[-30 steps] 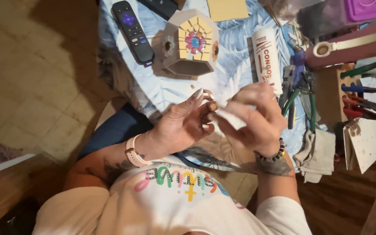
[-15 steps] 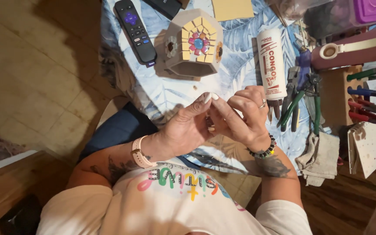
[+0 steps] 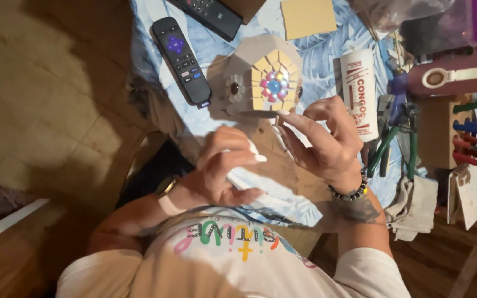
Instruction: Gluing small decorative tiles onto a 3D object to create a mosaic pattern
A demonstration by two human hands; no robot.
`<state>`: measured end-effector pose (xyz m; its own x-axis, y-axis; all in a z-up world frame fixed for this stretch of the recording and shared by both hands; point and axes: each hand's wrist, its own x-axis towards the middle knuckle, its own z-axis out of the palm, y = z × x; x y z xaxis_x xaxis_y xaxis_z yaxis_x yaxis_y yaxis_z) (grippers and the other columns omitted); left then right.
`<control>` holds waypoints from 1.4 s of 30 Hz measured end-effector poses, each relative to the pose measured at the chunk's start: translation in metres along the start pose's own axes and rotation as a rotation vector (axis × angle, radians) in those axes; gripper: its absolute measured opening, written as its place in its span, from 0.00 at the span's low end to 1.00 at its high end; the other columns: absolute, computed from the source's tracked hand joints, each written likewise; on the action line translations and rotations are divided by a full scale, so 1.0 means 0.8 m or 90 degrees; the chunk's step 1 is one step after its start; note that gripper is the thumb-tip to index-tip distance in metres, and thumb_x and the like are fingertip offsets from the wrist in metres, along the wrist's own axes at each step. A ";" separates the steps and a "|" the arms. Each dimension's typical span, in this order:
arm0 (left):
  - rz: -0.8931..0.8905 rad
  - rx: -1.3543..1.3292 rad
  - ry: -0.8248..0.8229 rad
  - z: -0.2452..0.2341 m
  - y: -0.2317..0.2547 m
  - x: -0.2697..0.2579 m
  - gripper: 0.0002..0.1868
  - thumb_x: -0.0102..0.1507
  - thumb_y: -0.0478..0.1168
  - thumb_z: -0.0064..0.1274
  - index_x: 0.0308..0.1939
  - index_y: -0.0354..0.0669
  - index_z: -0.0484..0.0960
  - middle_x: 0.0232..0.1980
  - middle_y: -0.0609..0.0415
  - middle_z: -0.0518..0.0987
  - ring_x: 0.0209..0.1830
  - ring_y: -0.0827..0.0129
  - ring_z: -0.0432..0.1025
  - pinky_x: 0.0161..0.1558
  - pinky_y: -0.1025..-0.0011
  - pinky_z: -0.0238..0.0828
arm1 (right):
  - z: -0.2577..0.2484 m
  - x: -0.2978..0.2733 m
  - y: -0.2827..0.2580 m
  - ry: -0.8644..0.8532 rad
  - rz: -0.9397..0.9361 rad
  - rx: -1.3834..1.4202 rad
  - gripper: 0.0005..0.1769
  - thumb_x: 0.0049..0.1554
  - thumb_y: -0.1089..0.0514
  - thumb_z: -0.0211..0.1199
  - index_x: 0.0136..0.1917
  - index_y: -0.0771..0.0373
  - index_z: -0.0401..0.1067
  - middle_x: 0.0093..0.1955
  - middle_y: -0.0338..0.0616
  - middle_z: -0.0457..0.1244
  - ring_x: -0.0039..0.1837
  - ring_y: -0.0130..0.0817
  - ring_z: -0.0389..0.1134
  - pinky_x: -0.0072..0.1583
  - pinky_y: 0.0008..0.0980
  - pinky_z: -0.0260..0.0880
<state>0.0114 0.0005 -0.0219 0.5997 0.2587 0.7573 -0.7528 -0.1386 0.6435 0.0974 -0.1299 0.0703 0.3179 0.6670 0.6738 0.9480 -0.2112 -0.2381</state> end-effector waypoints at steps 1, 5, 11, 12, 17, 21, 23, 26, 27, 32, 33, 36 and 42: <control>-0.003 -0.002 0.003 -0.002 -0.015 0.003 0.22 0.51 0.54 0.51 0.35 0.38 0.74 0.35 0.49 0.66 0.34 0.58 0.64 0.37 0.62 0.66 | 0.002 0.004 0.002 -0.005 0.001 0.000 0.04 0.45 0.70 0.62 0.37 0.72 0.72 0.30 0.48 0.52 0.31 0.40 0.54 0.36 0.37 0.61; 0.078 0.169 0.094 0.003 -0.058 0.005 0.24 0.52 0.63 0.43 0.34 0.47 0.69 0.36 0.54 0.61 0.36 0.60 0.60 0.38 0.62 0.61 | 0.007 0.013 0.010 -0.035 -0.013 -0.024 0.04 0.45 0.69 0.62 0.38 0.71 0.72 0.30 0.47 0.51 0.31 0.40 0.54 0.35 0.37 0.62; -0.017 0.153 0.125 0.001 -0.059 0.012 0.26 0.55 0.64 0.35 0.36 0.47 0.67 0.39 0.54 0.60 0.40 0.59 0.58 0.44 0.63 0.56 | 0.011 0.012 0.012 -0.042 -0.015 -0.060 0.05 0.44 0.70 0.63 0.37 0.70 0.73 0.29 0.46 0.53 0.31 0.38 0.55 0.36 0.36 0.62; -0.028 0.158 0.124 0.000 -0.057 0.014 0.26 0.55 0.64 0.33 0.36 0.46 0.67 0.39 0.54 0.59 0.41 0.59 0.58 0.45 0.63 0.56 | 0.011 0.014 0.011 -0.044 -0.021 -0.065 0.05 0.43 0.70 0.63 0.37 0.70 0.73 0.29 0.46 0.53 0.31 0.38 0.55 0.36 0.36 0.61; -0.038 0.144 0.112 -0.002 -0.058 0.011 0.26 0.55 0.65 0.34 0.36 0.47 0.68 0.39 0.53 0.59 0.40 0.59 0.58 0.43 0.62 0.55 | 0.012 0.007 0.012 -0.037 -0.014 -0.073 0.05 0.43 0.70 0.64 0.37 0.70 0.73 0.29 0.46 0.53 0.31 0.38 0.55 0.36 0.37 0.60; -0.047 0.130 0.106 -0.002 -0.059 0.011 0.25 0.55 0.65 0.33 0.34 0.48 0.68 0.38 0.54 0.59 0.40 0.59 0.58 0.43 0.62 0.55 | 0.010 0.007 0.011 -0.064 -0.006 -0.083 0.06 0.44 0.68 0.63 0.39 0.69 0.74 0.29 0.44 0.53 0.31 0.39 0.56 0.37 0.36 0.59; -0.048 0.130 0.107 0.000 -0.058 0.011 0.25 0.55 0.65 0.33 0.34 0.48 0.68 0.39 0.54 0.59 0.40 0.58 0.58 0.43 0.62 0.55 | 0.011 0.010 0.010 -0.066 -0.011 -0.090 0.06 0.44 0.68 0.63 0.38 0.68 0.74 0.29 0.44 0.53 0.31 0.39 0.56 0.37 0.36 0.59; -0.051 0.126 0.106 0.000 -0.058 0.011 0.25 0.55 0.64 0.33 0.34 0.48 0.68 0.39 0.54 0.58 0.40 0.58 0.57 0.43 0.62 0.55 | 0.013 0.010 0.011 -0.069 -0.019 -0.107 0.06 0.43 0.69 0.64 0.38 0.68 0.74 0.29 0.44 0.53 0.31 0.39 0.56 0.37 0.36 0.59; -0.055 0.123 0.104 0.000 -0.058 0.011 0.25 0.55 0.64 0.33 0.34 0.48 0.67 0.39 0.54 0.58 0.40 0.59 0.57 0.44 0.63 0.55 | 0.013 0.009 0.012 -0.072 -0.022 -0.117 0.07 0.43 0.68 0.65 0.38 0.67 0.74 0.30 0.44 0.53 0.31 0.38 0.56 0.37 0.36 0.59; -0.058 0.108 0.100 -0.001 -0.059 0.011 0.25 0.54 0.64 0.34 0.33 0.49 0.68 0.39 0.55 0.58 0.40 0.59 0.58 0.43 0.63 0.55 | 0.013 0.012 0.011 -0.076 -0.019 -0.115 0.06 0.44 0.68 0.64 0.39 0.68 0.74 0.29 0.45 0.53 0.32 0.40 0.57 0.36 0.37 0.58; -0.057 0.108 0.101 -0.001 -0.058 0.011 0.25 0.54 0.65 0.34 0.33 0.48 0.68 0.39 0.54 0.58 0.40 0.59 0.58 0.43 0.63 0.55 | 0.013 0.012 0.011 -0.078 -0.015 -0.107 0.07 0.44 0.69 0.64 0.39 0.68 0.74 0.29 0.45 0.53 0.31 0.40 0.56 0.36 0.37 0.58; -0.062 0.106 0.099 -0.001 -0.057 0.012 0.24 0.55 0.64 0.34 0.33 0.49 0.68 0.39 0.55 0.58 0.40 0.59 0.57 0.44 0.64 0.55 | 0.014 0.013 0.011 -0.072 -0.020 -0.110 0.06 0.44 0.68 0.64 0.38 0.68 0.74 0.29 0.44 0.52 0.31 0.39 0.56 0.36 0.36 0.58; -0.067 0.107 0.096 -0.002 -0.057 0.013 0.24 0.55 0.64 0.34 0.33 0.49 0.68 0.39 0.55 0.58 0.40 0.59 0.58 0.44 0.63 0.55 | 0.016 0.014 0.010 -0.071 -0.014 -0.108 0.06 0.44 0.67 0.64 0.39 0.67 0.74 0.29 0.44 0.53 0.32 0.39 0.57 0.35 0.36 0.58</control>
<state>0.0514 0.0107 -0.0438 0.6150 0.4183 0.6684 -0.6257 -0.2570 0.7365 0.1085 -0.1151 0.0673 0.3018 0.7461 0.5935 0.9471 -0.3061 -0.0968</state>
